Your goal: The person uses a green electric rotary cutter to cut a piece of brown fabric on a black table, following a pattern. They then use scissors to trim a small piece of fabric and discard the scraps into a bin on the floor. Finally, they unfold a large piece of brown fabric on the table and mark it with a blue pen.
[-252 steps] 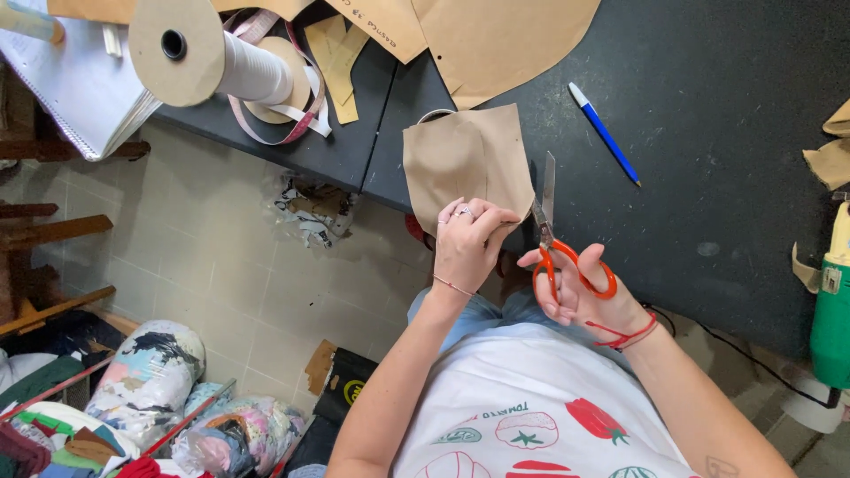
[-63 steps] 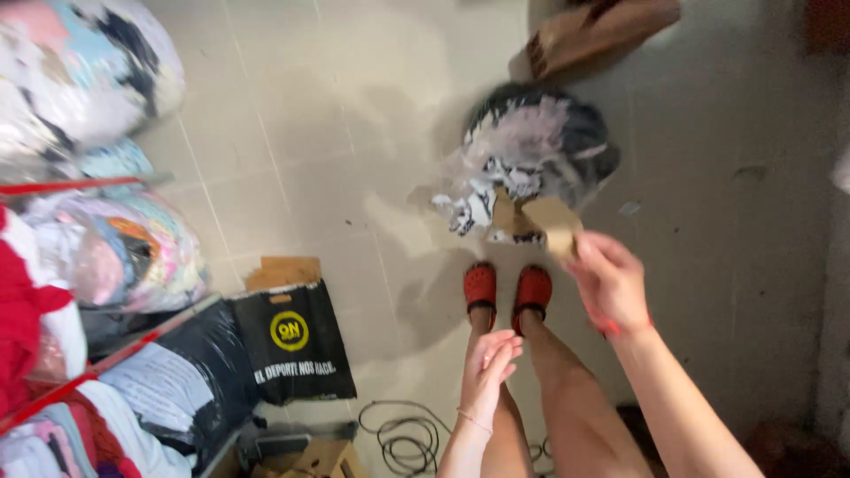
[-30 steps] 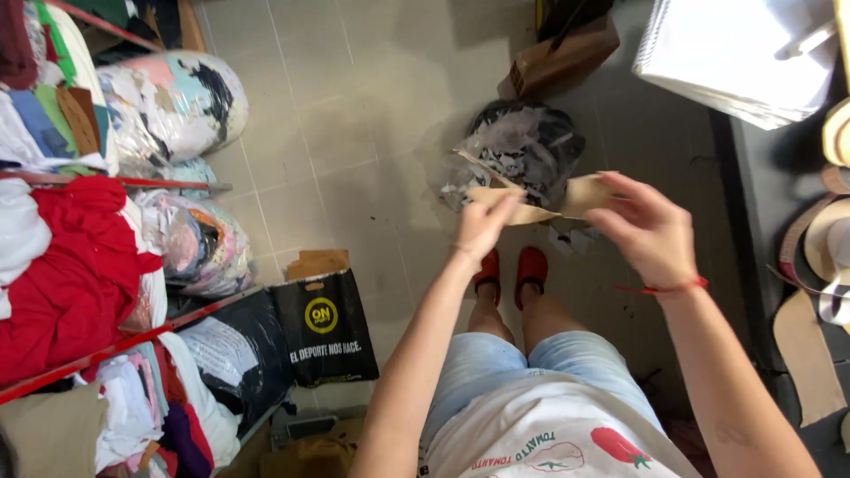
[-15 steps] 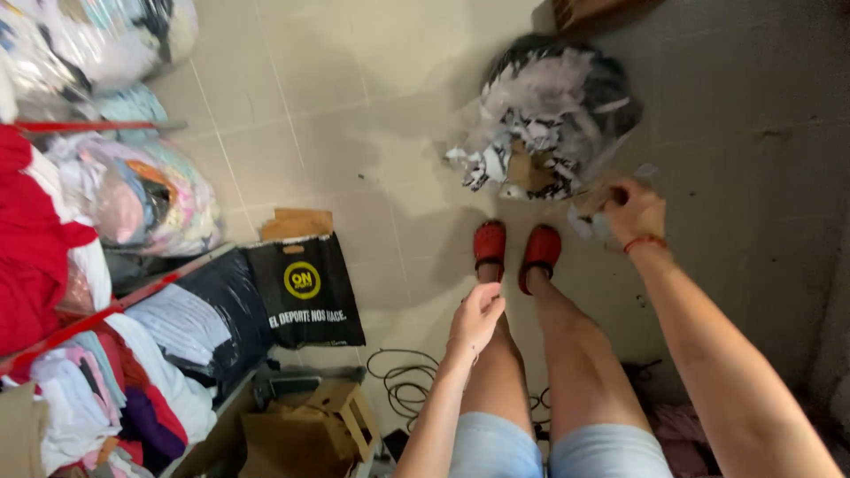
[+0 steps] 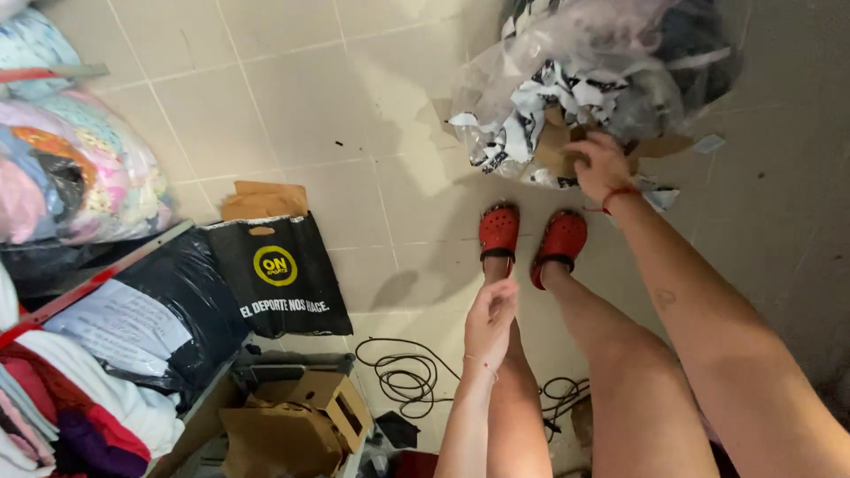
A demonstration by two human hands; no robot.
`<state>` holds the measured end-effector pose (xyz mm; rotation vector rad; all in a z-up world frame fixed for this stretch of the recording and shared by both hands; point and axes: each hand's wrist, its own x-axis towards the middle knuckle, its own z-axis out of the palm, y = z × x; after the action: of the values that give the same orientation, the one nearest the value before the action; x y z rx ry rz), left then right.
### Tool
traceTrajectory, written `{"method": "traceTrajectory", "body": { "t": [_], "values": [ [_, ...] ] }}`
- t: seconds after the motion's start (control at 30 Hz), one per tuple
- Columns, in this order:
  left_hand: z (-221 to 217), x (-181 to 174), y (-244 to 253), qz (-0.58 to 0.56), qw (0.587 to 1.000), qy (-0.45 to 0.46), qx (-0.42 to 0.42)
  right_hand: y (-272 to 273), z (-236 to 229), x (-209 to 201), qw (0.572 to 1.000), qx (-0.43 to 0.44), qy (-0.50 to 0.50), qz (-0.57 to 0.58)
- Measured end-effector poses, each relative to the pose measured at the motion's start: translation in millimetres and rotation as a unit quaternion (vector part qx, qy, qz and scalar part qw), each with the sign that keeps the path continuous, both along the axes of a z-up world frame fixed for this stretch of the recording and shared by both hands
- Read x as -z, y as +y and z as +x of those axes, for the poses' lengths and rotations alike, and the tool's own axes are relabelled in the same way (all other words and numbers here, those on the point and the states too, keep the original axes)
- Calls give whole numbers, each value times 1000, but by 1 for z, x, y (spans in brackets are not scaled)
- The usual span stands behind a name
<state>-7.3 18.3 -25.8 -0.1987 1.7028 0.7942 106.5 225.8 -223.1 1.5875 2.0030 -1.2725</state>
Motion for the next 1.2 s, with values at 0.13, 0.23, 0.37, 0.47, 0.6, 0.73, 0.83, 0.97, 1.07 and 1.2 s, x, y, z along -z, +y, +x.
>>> {"method": "traceTrajectory", "body": {
  "t": [0.13,0.23,0.37,0.47,0.6,0.73,0.83,0.97,1.07,1.2],
  "values": [
    [-6,14,7,33,999,9,-26,4,-27,14,996,-81,21,-14],
    [-14,-2,20,19,999,13,-37,26,-34,-10,995,-80,64,8],
    [-25,-39,30,-42,997,-29,-61,57,-26,-44,979,-2,171,109],
    [-21,-34,19,-30,997,-37,-54,71,-10,-53,979,-3,181,97],
    [-10,-15,5,2,998,-10,-58,48,10,-26,981,-17,113,155],
    [-6,-7,10,-7,998,4,-57,7,-12,-21,994,22,-57,-90],
    [-1,-4,14,-31,997,-17,-63,-19,-20,-22,939,218,-95,-250],
    [10,4,5,-18,997,-21,-68,-65,20,61,819,531,107,-191],
    [12,-5,6,-22,998,-25,-47,-51,9,13,837,520,44,-166],
    [15,-18,5,15,999,-13,-35,-31,3,-51,885,459,44,-64]
  ]
}}
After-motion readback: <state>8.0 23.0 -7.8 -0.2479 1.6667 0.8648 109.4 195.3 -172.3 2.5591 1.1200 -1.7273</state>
